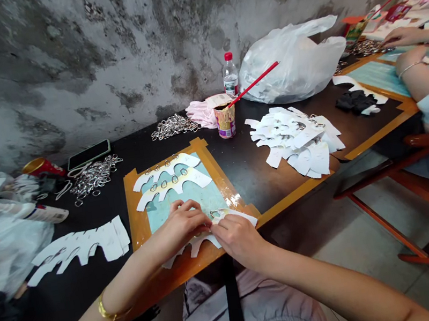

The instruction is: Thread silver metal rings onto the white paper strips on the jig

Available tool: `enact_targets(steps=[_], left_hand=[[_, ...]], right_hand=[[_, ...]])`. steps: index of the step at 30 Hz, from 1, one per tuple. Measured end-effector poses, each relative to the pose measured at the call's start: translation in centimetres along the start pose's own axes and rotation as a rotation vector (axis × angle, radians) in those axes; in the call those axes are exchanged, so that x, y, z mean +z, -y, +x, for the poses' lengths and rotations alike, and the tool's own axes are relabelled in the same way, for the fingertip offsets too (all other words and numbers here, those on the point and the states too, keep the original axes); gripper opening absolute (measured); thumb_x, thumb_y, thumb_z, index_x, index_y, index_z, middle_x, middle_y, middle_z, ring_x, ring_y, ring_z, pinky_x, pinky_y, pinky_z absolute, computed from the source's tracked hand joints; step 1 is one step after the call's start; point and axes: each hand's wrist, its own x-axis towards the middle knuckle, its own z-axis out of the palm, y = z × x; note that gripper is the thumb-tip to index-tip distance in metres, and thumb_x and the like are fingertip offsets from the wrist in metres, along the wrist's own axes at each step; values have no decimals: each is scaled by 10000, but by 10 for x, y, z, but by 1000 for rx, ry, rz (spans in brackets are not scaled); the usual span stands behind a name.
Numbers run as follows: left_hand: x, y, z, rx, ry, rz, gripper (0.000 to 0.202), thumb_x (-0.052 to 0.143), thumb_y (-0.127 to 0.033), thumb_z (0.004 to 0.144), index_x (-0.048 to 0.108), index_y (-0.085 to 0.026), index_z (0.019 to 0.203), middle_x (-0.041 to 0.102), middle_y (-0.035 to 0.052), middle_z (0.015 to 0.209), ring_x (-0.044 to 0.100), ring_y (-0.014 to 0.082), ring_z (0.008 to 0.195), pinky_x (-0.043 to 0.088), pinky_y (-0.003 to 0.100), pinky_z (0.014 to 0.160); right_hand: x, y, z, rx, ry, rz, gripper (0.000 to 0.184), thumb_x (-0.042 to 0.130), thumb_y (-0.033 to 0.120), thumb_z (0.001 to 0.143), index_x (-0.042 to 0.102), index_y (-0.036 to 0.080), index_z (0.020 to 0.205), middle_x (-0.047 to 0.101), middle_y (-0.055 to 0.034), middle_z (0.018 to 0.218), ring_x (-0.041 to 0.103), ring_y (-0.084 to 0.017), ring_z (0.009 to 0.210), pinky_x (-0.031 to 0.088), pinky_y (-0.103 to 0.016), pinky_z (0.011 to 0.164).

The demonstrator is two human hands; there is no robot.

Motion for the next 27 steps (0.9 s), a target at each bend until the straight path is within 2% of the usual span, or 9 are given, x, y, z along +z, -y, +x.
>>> enact_targets(steps=[5,9,14,18,22,27], left_hand=[[3,7,6,-15,54,28,91,620,-214,883,697,-258,864,708,-4,809,552,223,992,240,419,887],[-2,6,8,47,75,67,141,555,-206,922,684,-213,864,698,15,806,553,208,997,240,413,904],[-2,-6,-4,148,-9,164,227,461,-223,973,639,-177,840,681,40,1015,518,195,1020,277,364,848],[10,-11,-18,185,-35,224,257,409,-143,977,648,-179,891,666,23,922,520,163,924,301,333,813],[17,-6,-25,211,-36,239,253,416,-170,976,665,-200,939,661,19,923,512,165,921,312,326,817],[15,-1,-28,229,-24,280,209,453,-209,972,652,-184,914,658,26,946,501,193,973,301,349,817]], right_hand=[[0,0,0,-18,-37,-15,182,477,152,951,652,144,901,644,-48,756,561,-186,694,428,-300,622],[0,-1,0,-19,-5,-16,180,478,159,956,641,145,881,647,-48,777,562,-185,718,436,-298,645],[0,0,1,-27,38,-61,197,480,175,962,628,143,836,645,-53,776,562,-188,718,436,-306,633],[0,-2,2,-59,81,-92,206,492,189,962,619,140,808,638,-48,748,562,-184,707,429,-305,618],[-2,-9,8,-188,128,-177,191,515,162,947,608,140,781,625,-41,734,560,-183,700,422,-307,619],[-12,-22,23,-429,273,-267,173,506,130,946,610,121,808,621,-53,752,561,-182,736,438,-320,696]])
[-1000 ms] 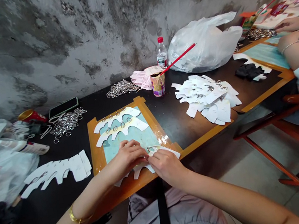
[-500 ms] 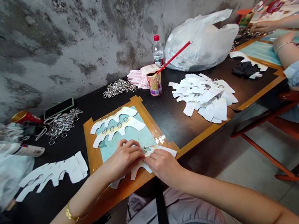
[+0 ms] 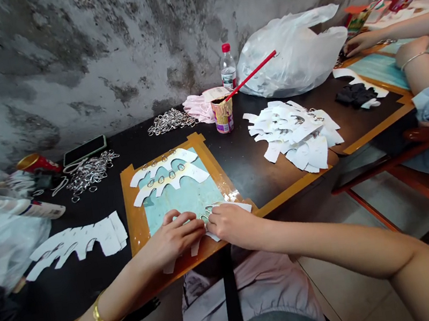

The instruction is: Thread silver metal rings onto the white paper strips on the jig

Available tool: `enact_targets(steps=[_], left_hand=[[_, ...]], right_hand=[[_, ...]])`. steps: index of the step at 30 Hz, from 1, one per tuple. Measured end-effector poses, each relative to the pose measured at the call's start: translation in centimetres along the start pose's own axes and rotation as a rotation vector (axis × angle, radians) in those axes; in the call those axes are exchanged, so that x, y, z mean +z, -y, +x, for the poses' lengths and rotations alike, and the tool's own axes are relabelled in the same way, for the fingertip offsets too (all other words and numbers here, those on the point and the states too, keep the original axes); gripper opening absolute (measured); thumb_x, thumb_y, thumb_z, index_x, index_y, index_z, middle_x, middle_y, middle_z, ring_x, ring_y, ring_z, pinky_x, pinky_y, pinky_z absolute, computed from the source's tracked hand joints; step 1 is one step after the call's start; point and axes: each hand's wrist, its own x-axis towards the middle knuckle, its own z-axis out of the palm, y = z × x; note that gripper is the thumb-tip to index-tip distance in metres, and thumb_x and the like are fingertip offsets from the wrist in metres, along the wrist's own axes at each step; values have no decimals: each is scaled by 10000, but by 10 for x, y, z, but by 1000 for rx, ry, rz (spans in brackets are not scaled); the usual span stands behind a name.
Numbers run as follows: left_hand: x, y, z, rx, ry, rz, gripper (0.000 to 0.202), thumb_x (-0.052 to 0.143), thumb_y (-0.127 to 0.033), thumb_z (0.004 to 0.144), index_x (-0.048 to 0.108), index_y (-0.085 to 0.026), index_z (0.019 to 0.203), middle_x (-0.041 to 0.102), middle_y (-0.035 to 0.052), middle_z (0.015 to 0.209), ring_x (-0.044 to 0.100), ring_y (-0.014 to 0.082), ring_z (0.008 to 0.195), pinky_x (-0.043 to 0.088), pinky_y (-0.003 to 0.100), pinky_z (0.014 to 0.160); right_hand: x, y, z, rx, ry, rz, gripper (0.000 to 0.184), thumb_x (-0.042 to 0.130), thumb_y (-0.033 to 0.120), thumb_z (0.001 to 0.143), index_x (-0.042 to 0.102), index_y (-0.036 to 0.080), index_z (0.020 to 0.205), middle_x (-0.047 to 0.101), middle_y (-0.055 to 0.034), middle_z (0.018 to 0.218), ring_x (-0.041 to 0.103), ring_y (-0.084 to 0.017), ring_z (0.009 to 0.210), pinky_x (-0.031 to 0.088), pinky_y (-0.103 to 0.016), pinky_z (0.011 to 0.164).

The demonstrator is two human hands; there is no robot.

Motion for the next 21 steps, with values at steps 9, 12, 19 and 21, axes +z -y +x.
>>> enact_targets(steps=[9,12,19,21], left_hand=[[2,-5,-2,20,-39,86,175,460,-200,971,619,-147,1019,668,45,1025,514,209,999,308,352,833],[1,-5,-3,23,-44,83,179,452,-182,968,621,-147,1018,668,57,1033,522,205,993,322,348,830],[0,-16,-5,-43,-82,84,219,401,-169,980,620,-153,986,684,48,1000,553,191,965,340,329,827],[1,-20,-5,-64,-112,127,242,382,-153,981,624,-150,984,692,51,971,563,187,944,350,321,815]], right_hand=[[-13,-22,-5,-240,59,30,165,492,161,965,628,115,1045,632,-58,828,559,-168,786,428,-304,698],[-14,-20,-4,-237,69,7,125,514,148,951,630,105,969,615,-54,829,552,-175,798,427,-313,718],[-18,-15,1,-225,112,-12,138,504,170,957,618,109,911,594,-58,840,531,-179,818,426,-323,737],[-16,-13,1,-220,117,-26,142,502,159,954,615,110,883,585,-59,831,524,-183,817,428,-332,739]])
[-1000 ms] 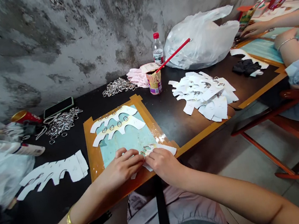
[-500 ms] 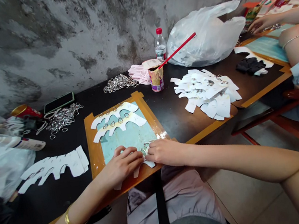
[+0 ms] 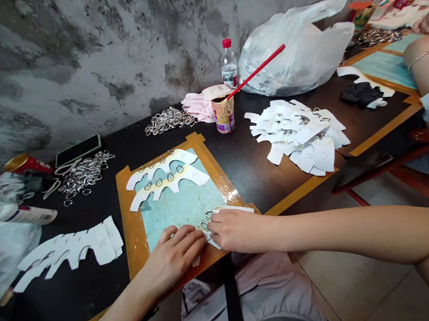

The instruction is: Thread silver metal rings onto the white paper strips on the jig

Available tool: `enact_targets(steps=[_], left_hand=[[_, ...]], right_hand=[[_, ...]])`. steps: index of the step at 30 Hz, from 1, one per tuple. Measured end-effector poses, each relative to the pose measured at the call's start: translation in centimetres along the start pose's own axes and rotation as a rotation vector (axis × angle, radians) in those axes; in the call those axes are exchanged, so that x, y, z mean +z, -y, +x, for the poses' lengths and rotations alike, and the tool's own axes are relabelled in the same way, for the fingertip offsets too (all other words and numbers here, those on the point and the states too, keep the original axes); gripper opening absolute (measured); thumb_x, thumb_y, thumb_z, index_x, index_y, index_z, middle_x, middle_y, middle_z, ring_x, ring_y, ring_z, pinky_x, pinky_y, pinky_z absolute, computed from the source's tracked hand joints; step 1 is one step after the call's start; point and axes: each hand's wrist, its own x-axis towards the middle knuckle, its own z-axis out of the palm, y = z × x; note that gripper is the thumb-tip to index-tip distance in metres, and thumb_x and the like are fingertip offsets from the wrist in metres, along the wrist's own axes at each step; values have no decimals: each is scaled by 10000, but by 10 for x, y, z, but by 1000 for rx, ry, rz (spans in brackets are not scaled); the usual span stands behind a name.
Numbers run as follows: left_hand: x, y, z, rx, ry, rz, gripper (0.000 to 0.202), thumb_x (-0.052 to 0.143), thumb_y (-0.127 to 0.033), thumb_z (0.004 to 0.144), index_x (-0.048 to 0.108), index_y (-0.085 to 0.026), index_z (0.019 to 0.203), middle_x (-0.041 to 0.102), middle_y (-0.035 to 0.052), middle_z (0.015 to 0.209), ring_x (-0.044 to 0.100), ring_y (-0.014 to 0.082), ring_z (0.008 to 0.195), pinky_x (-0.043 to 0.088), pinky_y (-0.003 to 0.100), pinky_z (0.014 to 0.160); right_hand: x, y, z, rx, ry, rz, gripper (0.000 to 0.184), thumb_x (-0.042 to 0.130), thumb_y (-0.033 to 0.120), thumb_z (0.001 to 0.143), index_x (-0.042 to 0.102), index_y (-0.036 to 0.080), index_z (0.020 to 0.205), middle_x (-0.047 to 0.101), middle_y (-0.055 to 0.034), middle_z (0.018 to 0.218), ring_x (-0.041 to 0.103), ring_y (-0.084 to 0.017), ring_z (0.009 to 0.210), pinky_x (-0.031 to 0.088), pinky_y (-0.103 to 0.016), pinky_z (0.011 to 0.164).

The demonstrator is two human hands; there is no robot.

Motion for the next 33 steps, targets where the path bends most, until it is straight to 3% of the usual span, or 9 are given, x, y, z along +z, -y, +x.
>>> enact_targets(steps=[5,12,17,22,33], left_hand=[[3,-14,-3,-5,-78,162,272,387,-109,957,659,-122,955,709,66,945,579,189,915,370,312,796],[7,-47,2,-177,-20,338,341,372,-70,904,698,-110,997,722,91,1004,580,210,994,374,326,856],[-1,-42,4,-255,-2,272,375,342,-57,928,706,-119,991,735,47,958,578,190,957,365,325,816],[-3,-36,0,-309,-59,213,372,334,-118,974,703,-137,1016,739,25,977,569,188,953,352,344,797],[7,-55,0,-336,52,334,349,430,-88,877,691,-152,1099,709,54,1100,593,200,1012,404,322,832]], right_hand=[[7,7,1,52,-6,18,160,523,163,939,611,125,810,568,-64,821,513,-196,807,428,-338,673],[11,12,-1,101,-36,59,192,512,164,945,618,121,791,544,-55,793,494,-193,792,415,-336,652],[15,14,-3,140,-53,83,170,502,164,946,626,104,847,546,-61,809,484,-194,791,412,-336,666],[16,15,-4,153,-58,107,156,496,155,945,626,86,896,558,-78,825,492,-200,809,413,-340,688],[20,20,-5,168,-64,84,153,503,157,941,634,98,889,568,-79,836,512,-208,817,431,-346,667]])
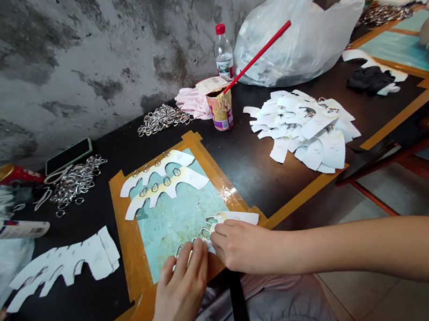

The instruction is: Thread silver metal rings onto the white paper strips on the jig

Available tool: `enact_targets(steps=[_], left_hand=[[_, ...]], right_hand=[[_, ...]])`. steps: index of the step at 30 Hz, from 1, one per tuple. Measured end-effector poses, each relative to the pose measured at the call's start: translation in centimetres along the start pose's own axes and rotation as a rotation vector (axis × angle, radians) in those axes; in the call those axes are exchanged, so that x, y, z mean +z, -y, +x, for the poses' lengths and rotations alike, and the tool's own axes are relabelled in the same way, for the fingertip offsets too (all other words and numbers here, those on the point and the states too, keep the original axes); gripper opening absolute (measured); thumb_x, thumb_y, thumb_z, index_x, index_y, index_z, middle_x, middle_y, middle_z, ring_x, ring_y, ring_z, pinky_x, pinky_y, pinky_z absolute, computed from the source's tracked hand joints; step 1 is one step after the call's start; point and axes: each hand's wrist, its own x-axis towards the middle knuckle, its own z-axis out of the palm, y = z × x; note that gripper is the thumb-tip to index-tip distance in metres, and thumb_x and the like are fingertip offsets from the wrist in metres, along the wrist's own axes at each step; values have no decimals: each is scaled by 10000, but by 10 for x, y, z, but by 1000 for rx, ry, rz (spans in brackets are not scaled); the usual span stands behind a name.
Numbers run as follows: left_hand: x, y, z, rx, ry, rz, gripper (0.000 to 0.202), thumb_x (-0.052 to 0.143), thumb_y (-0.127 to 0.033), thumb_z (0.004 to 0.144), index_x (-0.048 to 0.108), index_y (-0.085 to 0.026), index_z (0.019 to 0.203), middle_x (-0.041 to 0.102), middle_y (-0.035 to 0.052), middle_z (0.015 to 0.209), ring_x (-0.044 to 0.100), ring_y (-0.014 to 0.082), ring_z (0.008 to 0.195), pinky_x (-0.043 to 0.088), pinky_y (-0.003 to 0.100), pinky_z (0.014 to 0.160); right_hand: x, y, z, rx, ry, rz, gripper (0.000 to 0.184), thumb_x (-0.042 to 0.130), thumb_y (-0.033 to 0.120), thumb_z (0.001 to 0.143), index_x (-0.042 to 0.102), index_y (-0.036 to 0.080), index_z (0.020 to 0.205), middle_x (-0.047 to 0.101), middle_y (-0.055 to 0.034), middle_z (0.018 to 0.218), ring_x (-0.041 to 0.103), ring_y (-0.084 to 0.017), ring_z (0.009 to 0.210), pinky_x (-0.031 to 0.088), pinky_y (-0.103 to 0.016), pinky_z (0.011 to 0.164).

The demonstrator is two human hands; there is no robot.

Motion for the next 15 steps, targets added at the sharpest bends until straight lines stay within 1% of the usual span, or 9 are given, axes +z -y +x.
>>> enact_targets(steps=[2,4,7,9,12,15], left_hand=[[3,0,-4,53,-6,1,350,426,-85,876,692,-142,1096,696,63,1139,588,192,1038,412,313,846],[8,4,-7,113,-13,-28,350,424,-82,873,691,-140,1091,685,67,1166,579,192,1069,415,314,868],[14,17,-10,164,-7,-119,330,431,-124,885,665,-133,1117,669,73,1202,553,210,1125,401,333,916],[15,25,-10,187,24,-193,313,443,-169,891,646,-137,1128,657,72,1226,536,219,1152,386,340,940],[11,27,-10,162,76,-283,318,473,-223,875,621,-148,1146,645,75,1246,525,235,1162,382,354,944],[7,13,-12,49,64,-288,428,510,-255,849,564,-154,1261,633,91,1266,538,257,1142,383,378,933]], right_hand=[[1,1,0,8,-8,-10,157,487,154,949,628,94,915,573,-79,832,514,-204,809,433,-343,657],[1,0,-1,9,-18,-19,156,480,155,954,622,92,937,581,-81,836,519,-199,807,439,-341,663],[-2,-3,0,-17,-24,-26,146,485,162,957,617,104,935,594,-77,844,526,-191,801,451,-338,685],[-4,-6,1,-44,-21,-30,140,494,171,954,616,113,918,598,-73,841,530,-189,790,458,-338,688],[-6,-10,2,-87,-9,-45,126,503,156,941,614,109,904,603,-73,838,540,-196,786,469,-341,685],[-9,-13,1,-96,-8,0,139,476,132,939,611,105,921,616,-83,851,551,-202,802,482,-350,717]])
